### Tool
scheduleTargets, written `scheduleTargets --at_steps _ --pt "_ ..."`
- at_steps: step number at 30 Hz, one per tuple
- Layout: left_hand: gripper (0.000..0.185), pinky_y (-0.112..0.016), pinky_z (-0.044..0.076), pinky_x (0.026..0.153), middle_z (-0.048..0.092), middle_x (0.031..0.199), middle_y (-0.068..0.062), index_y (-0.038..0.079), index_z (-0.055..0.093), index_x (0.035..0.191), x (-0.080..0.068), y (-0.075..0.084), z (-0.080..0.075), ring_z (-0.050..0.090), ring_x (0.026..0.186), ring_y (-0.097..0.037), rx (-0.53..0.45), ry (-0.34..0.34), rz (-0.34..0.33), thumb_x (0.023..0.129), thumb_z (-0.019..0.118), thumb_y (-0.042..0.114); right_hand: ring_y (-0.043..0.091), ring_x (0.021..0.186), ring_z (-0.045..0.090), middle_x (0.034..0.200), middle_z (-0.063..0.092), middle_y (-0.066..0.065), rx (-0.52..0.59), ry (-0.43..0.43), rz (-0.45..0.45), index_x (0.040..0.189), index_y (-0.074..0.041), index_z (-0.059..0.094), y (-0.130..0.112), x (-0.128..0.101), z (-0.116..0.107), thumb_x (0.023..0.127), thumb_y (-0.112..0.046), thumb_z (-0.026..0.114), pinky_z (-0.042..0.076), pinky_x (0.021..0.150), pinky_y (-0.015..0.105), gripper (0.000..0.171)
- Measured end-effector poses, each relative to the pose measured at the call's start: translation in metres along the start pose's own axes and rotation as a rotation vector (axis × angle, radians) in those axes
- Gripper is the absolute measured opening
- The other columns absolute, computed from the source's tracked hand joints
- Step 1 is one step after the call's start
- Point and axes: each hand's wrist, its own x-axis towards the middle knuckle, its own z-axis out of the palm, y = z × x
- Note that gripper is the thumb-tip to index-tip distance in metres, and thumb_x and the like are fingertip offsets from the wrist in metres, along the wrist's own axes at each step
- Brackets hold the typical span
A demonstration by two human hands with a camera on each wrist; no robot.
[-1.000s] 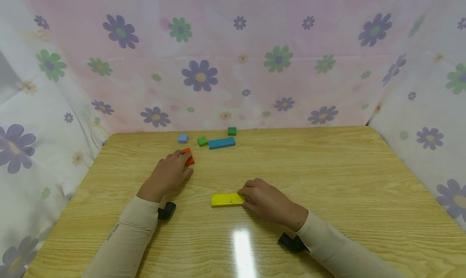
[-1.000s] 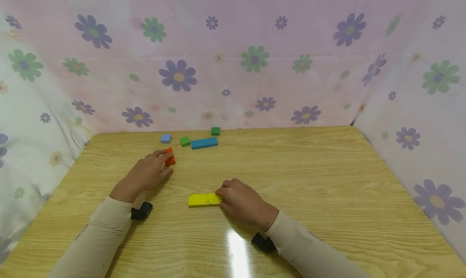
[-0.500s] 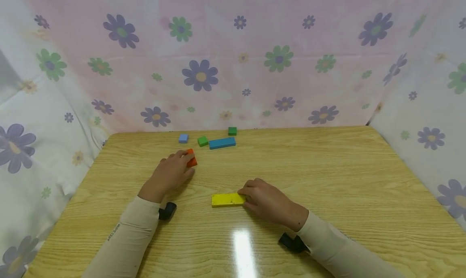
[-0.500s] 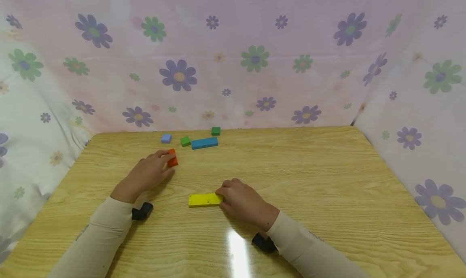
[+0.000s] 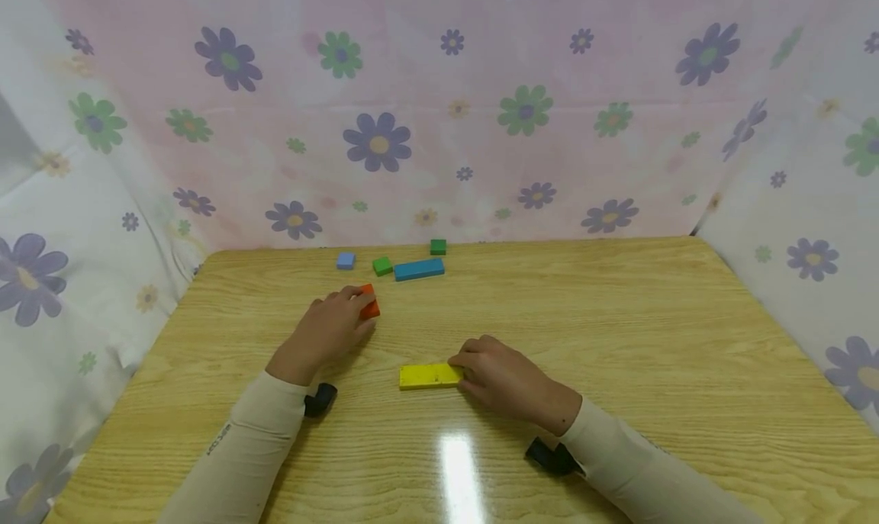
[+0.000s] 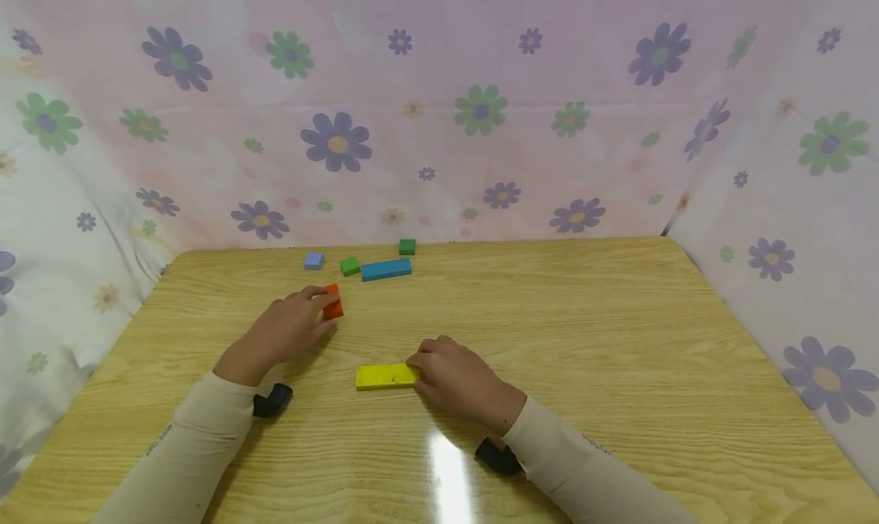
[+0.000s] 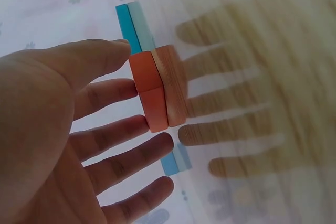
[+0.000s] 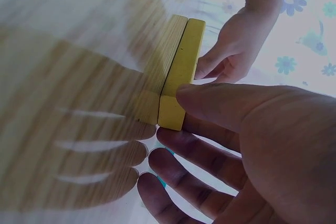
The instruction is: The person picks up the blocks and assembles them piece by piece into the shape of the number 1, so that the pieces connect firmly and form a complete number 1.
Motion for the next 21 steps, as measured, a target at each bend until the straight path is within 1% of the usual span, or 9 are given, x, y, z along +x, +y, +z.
scheduleTargets --at_steps 12,21 --pt "0.052 -0.056 0.052 0.093 0.056 0.140 -0.018 0.006 0.055 0.142 -0.0028 0.0051 -0.0021 0.062 0.118 -0.036 0.004 0.002 0.025 0.099 0.063 0.034 0.020 0.099 0.063 0.110 0.069 0.006 0.005 -0.002 -0.004 0.120 -0.005 0.072 -0.0005 0.0002 -0.0008 0.091 -0.015 0.074 0.056 0.080 0.030 0.031" --pt "0.051 -0.056 0.052 0.094 0.056 0.141 -0.017 0.008 0.056 0.143 -0.0023 0.0066 -0.0008 0.061 0.119 -0.035 0.001 0.006 0.037 0.099 0.063 0.034 0.020 0.099 0.063 0.110 0.069 0.006 0.005 -0.005 0.005 0.120 -0.005 0.072 0.0000 0.0004 -0.0006 0.091 -0.015 0.075 0.056 0.080 0.030 0.031"
